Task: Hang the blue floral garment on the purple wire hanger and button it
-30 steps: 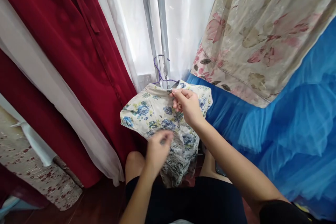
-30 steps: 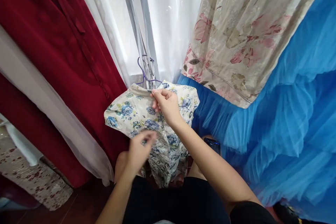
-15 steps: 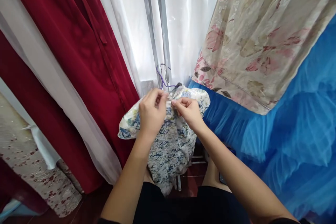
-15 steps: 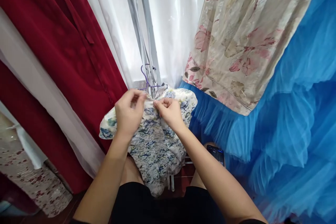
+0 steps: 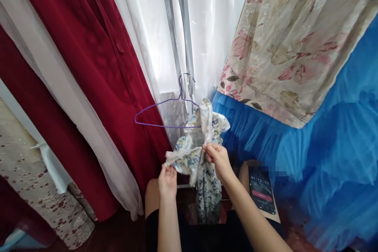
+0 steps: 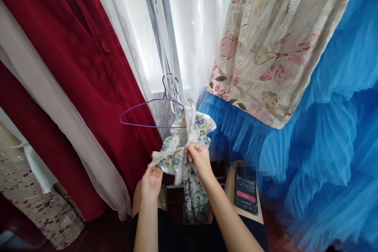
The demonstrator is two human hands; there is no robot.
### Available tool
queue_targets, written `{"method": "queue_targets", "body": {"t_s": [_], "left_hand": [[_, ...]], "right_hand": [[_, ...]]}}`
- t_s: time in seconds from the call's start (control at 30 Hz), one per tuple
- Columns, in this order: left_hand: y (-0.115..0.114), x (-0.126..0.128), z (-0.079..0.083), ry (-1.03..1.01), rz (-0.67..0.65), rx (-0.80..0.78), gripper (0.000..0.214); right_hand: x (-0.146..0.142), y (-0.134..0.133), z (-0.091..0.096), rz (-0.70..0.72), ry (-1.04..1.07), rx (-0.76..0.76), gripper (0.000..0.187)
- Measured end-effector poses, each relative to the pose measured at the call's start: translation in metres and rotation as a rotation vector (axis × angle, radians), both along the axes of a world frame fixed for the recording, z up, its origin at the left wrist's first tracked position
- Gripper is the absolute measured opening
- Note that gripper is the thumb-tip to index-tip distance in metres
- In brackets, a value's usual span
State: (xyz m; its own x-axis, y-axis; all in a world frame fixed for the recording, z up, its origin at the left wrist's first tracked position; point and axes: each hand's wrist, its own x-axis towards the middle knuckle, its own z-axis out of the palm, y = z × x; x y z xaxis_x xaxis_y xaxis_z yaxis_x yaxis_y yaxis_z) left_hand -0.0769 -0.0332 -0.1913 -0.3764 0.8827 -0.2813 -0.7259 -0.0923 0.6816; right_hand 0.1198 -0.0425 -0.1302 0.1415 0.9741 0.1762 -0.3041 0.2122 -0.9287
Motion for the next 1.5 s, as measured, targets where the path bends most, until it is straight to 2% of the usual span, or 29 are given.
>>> {"method": "queue_targets", "body": {"t_s": [0.03, 0.1, 0.17, 0.23, 0.3, 0.4, 0.5, 0.57, 0.63, 0.7, 0.77, 0.8, 0.87, 0.97, 1.03, 1.13, 1.23, 1.3, 1.37, 1.43, 1.5], "left_hand": [[-0.004, 0.013, -0.009, -0.023, -0.017, -0.029, 0.02], [-0.009, 0.034, -0.01, -0.053, -0.034, -0.026, 0.016], [-0.013, 0.051, 0.006, -0.061, -0.071, 0.082, 0.01], [-0.021, 0.067, 0.029, 0.026, -0.15, 0.265, 0.014], [-0.036, 0.083, 0.05, 0.217, -0.257, 0.409, 0.02], [-0.064, 0.106, 0.07, 0.545, -0.373, 0.477, 0.024], [-0.081, 0.115, 0.079, 0.804, -0.348, 0.467, 0.024], [-0.085, 0.111, 0.081, 0.935, -0.282, 0.488, 0.026], [-0.087, 0.103, 0.078, 1.001, -0.344, 0.549, 0.037], [-0.09, 0.095, 0.068, 1.007, -0.589, 0.572, 0.05], [-0.097, 0.09, 0.05, 1.045, -0.855, 0.508, 0.053], [-0.101, 0.088, 0.04, 1.109, -0.938, 0.46, 0.05], [-0.108, 0.084, 0.018, 1.296, -0.978, 0.375, 0.041], [-0.112, 0.069, -0.002, 1.467, -0.919, 0.292, 0.032], [-0.105, 0.055, -0.002, 1.453, -0.843, 0.299, 0.025], [-0.088, 0.039, 0.017, 1.468, -0.617, 0.378, 0.025], [-0.072, 0.037, 0.045, 1.613, -0.439, 0.414, 0.025], [-0.064, 0.039, 0.059, 1.703, -0.397, 0.413, 0.03], [-0.057, 0.038, 0.068, 1.753, -0.383, 0.416, 0.036], [-0.05, 0.028, 0.07, 1.779, -0.369, 0.42, 0.039], [-0.043, 0.008, 0.066, 1.827, -0.322, 0.415, 0.038]], "right_hand": [[0.005, -0.006, -0.015, -0.056, 0.022, -0.032, 0.034], [0.019, -0.02, -0.048, -0.153, 0.022, -0.08, 0.039], [0.034, -0.033, -0.074, -0.151, -0.071, -0.108, 0.044], [0.046, -0.042, -0.085, -0.058, -0.209, -0.097, 0.035], [0.053, -0.049, -0.076, 0.08, -0.291, -0.023, 0.027], [0.054, -0.059, -0.041, 0.322, -0.197, 0.09, 0.046], [0.05, -0.073, -0.013, 0.482, -0.131, 0.044, 0.036], [0.05, -0.081, -0.007, 0.523, -0.156, -0.019, 0.026], [0.054, -0.089, -0.009, 0.544, -0.14, -0.075, 0.026], [0.061, -0.094, -0.013, 0.518, -0.085, -0.12, 0.028], [0.072, -0.096, -0.013, 0.451, -0.021, -0.152, 0.031], [0.079, -0.096, -0.011, 0.412, 0.001, -0.163, 0.032], [0.096, -0.092, -0.002, 0.341, 0.006, -0.169, 0.033], [0.122, -0.074, 0.02, 0.232, -0.093, -0.113, 0.03], [0.136, -0.049, 0.039, 0.142, -0.187, -0.047, 0.028], [0.149, 0.006, 0.069, 0.002, -0.283, 0.072, 0.028], [0.146, 0.067, 0.098, -0.097, -0.229, 0.167, 0.03], [0.132, 0.101, 0.112, 0.003, -0.173, 0.146, 0.032], [0.111, 0.123, 0.12, 0.14, -0.187, 0.106, 0.034], [0.088, 0.134, 0.123, 0.235, -0.251, 0.048, 0.034], [0.071, 0.135, 0.122, 0.303, -0.304, -0.024, 0.034]]}}
